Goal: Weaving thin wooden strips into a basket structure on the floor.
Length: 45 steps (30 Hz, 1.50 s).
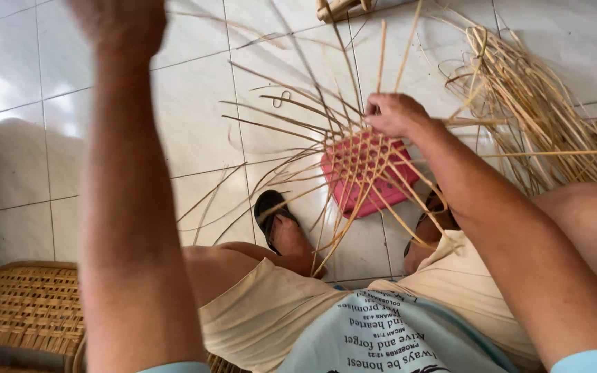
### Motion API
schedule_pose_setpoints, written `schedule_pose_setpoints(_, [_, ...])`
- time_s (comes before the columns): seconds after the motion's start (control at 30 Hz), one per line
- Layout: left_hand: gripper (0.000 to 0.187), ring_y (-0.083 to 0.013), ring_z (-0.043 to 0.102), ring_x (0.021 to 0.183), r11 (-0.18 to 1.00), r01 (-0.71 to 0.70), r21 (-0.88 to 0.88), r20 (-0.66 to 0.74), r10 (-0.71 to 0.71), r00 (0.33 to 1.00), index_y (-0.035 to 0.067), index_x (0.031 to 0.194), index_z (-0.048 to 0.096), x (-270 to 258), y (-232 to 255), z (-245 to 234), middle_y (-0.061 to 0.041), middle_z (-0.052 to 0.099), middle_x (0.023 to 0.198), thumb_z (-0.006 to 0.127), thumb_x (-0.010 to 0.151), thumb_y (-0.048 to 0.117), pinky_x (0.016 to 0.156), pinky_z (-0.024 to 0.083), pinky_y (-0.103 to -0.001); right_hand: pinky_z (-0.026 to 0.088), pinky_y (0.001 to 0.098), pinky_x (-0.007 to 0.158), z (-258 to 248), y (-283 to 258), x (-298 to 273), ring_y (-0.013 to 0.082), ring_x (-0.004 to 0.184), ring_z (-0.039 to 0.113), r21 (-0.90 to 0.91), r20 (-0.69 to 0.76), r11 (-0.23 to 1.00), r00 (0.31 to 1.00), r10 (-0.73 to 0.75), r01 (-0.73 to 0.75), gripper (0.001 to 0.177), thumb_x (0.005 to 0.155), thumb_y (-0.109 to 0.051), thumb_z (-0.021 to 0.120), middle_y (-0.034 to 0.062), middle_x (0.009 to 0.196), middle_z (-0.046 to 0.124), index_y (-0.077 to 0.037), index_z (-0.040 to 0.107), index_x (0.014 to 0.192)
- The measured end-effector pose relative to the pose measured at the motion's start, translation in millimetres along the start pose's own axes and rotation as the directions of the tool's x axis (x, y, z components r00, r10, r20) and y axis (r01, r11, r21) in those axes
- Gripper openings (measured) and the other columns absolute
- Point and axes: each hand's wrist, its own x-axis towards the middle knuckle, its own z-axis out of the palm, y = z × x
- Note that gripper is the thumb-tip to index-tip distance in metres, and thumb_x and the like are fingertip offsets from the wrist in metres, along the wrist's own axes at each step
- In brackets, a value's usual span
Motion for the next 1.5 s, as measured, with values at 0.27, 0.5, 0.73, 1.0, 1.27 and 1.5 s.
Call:
schedule_pose_setpoints(0.27, [0.105, -0.0486, 0.0, 0.158, 0.891, 0.305, 0.335, 0.742, -0.449, 0.498, 0.015, 0.159, 0.043, -122.6, -56.4, 52.2, -0.019, -0.006, 0.177, 0.095, 0.073, 0.044, 0.115, 0.013, -0.079, 0.053, 0.0471, 0.079, 121.1, 78.9, 67.5, 0.0313, 0.095, 0.063, -0.216, -0.158, 0.962, 0.967, -0.202, 0.166, 0.01, 0.103, -0.027, 0.063, 0.0079, 0.095, 0.069, -0.018, 0.067, 0.104])
schedule_pose_setpoints(0.5, [0.045, -0.0362, 0.062, 0.108, 0.935, -0.204, -0.289, 0.151, 0.255, 0.955, 0.014, 0.123, 0.072, -83.9, 109.9, 96.0, -0.013, 0.07, 0.118, 0.076, 0.078, 0.022, 0.087, 0.048, -0.05, 0.037, 0.055, 0.104, 88.8, 44.3, 37.6, 0.0347, 0.126, 0.054, -0.418, -0.031, 0.902, 0.991, -0.132, 0.107, 0.036, 0.1, -0.047, 0.057, 0.0116, 0.13, 0.063, -0.027, 0.067, 0.128])
schedule_pose_setpoints(0.73, [0.06, -0.0277, 0.061, 0.112, 0.689, -0.519, -0.507, 0.024, 0.613, 0.79, 0.02, 0.12, 0.065, -116.9, 312.4, 134.0, -0.002, 0.064, 0.111, 0.079, 0.068, 0.048, 0.087, 0.054, -0.043, 0.039, 0.0513, 0.098, 91.3, 53.4, 14.9, 0.0306, 0.116, 0.054, -0.614, -0.036, 0.77, 0.968, -0.248, 0.174, 0.046, 0.079, -0.054, 0.081, 0.0071, 0.118, 0.062, -0.029, 0.075, 0.117])
schedule_pose_setpoints(1.0, [0.076, -0.0267, 0.051, 0.118, 0.756, -0.525, -0.391, 0.151, 0.615, 0.774, 0.019, 0.116, 0.068, -109.6, 323.1, 125.4, -0.003, 0.065, 0.111, 0.091, 0.056, 0.061, 0.101, 0.037, -0.048, 0.047, 0.0453, 0.091, 139.7, 106.0, 62.3, 0.0276, 0.11, 0.058, -0.572, -0.055, 0.768, 0.922, -0.384, 0.286, 0.038, 0.079, -0.038, 0.081, 0.0051, 0.112, 0.065, -0.017, 0.074, 0.11])
schedule_pose_setpoints(1.27, [0.049, -0.0366, 0.066, 0.098, 0.789, -0.37, -0.491, 0.245, 0.533, 0.81, 0.019, 0.11, 0.069, -114.7, 375.8, 167.2, -0.007, 0.057, 0.11, 0.09, 0.068, 0.032, 0.074, 0.057, -0.05, 0.053, 0.044, 0.08, 142.6, 95.8, 48.3, 0.0295, 0.096, 0.07, -0.607, -0.174, 0.742, 0.863, -0.473, 0.284, 0.028, 0.083, -0.027, 0.064, 0.0069, 0.104, 0.065, -0.015, 0.074, 0.106])
schedule_pose_setpoints(1.5, [0.061, -0.0478, 0.071, 0.097, 0.463, -0.144, -0.874, 0.138, 0.522, 0.842, 0.018, 0.116, 0.068, -117.0, 305.2, 141.8, -0.011, 0.055, 0.115, 0.089, 0.071, 0.053, 0.085, 0.063, -0.058, 0.054, 0.0516, 0.09, 131.8, 97.7, 50.4, 0.0367, 0.108, 0.067, -0.436, -0.037, 0.847, 0.934, -0.355, 0.304, 0.036, 0.084, -0.032, 0.069, 0.0106, 0.115, 0.063, -0.011, 0.071, 0.112])
